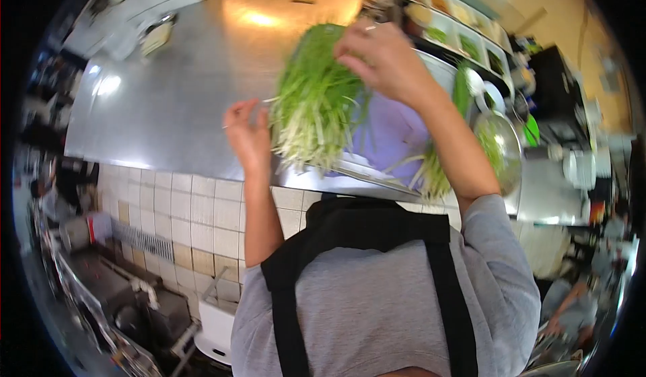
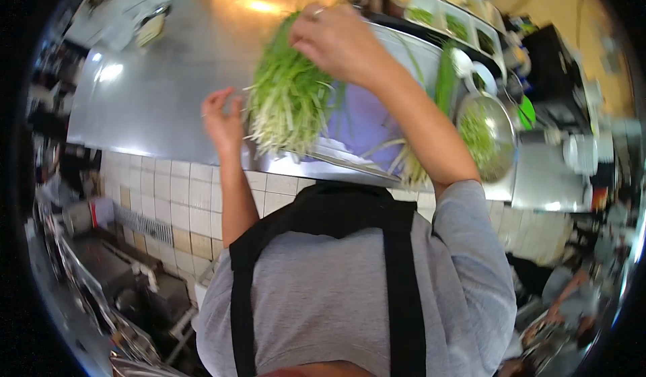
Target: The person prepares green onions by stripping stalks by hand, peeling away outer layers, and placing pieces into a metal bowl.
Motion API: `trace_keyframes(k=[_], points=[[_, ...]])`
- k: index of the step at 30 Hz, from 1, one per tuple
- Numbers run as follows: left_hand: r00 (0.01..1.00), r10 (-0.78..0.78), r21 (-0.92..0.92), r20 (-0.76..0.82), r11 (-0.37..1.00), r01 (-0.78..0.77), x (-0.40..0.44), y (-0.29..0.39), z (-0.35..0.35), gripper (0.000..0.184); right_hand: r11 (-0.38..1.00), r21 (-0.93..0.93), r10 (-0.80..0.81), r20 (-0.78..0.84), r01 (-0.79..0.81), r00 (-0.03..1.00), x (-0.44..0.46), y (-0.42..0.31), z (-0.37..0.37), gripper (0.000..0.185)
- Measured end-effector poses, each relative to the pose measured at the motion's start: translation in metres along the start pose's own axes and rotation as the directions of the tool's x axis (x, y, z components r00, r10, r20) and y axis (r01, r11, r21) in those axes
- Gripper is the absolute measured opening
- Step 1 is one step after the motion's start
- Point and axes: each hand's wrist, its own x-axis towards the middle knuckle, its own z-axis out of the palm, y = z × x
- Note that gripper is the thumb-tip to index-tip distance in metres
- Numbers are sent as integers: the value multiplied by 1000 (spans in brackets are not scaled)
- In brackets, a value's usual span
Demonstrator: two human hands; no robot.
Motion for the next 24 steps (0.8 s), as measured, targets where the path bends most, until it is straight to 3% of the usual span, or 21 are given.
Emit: trace_keyframes(k=[3,6,9,10,12,13,17,19,22,24], points=[[997,-46,-199,56,978,56,-5,66,-13,15,950,-147,248,-177,-275,952,-78,26,-72,7],[941,120,-507,316,860,61,-30,112,8,13,771,-229,536,-268,-594,800,-162,46,-118,11],[749,266,-457,607,888,54,-68,143,48,11,533,-264,803,-141,-804,579,-244,66,-131,11],[669,308,-446,676,894,38,-80,150,62,10,592,-375,727,-132,-713,673,-275,70,-130,12],[630,381,-426,676,901,-88,-104,156,96,14,657,-579,550,-70,-483,832,-321,75,-128,15],[609,414,-415,676,898,-149,-112,163,106,15,619,-524,638,-99,-585,763,-323,64,-132,14],[675,464,-288,573,886,-364,-134,181,128,16,525,-231,772,-277,-819,573,-333,41,-134,6],[682,460,-250,568,886,-390,-135,183,133,17,534,-172,772,-301,-828,561,-332,32,-131,6],[687,242,-401,685,913,78,-127,180,127,10,557,11,793,-307,-831,527,-321,12,-128,7],[506,78,-379,859,761,526,-112,181,114,11,592,153,793,-285,-791,539,-313,5,-120,7]])
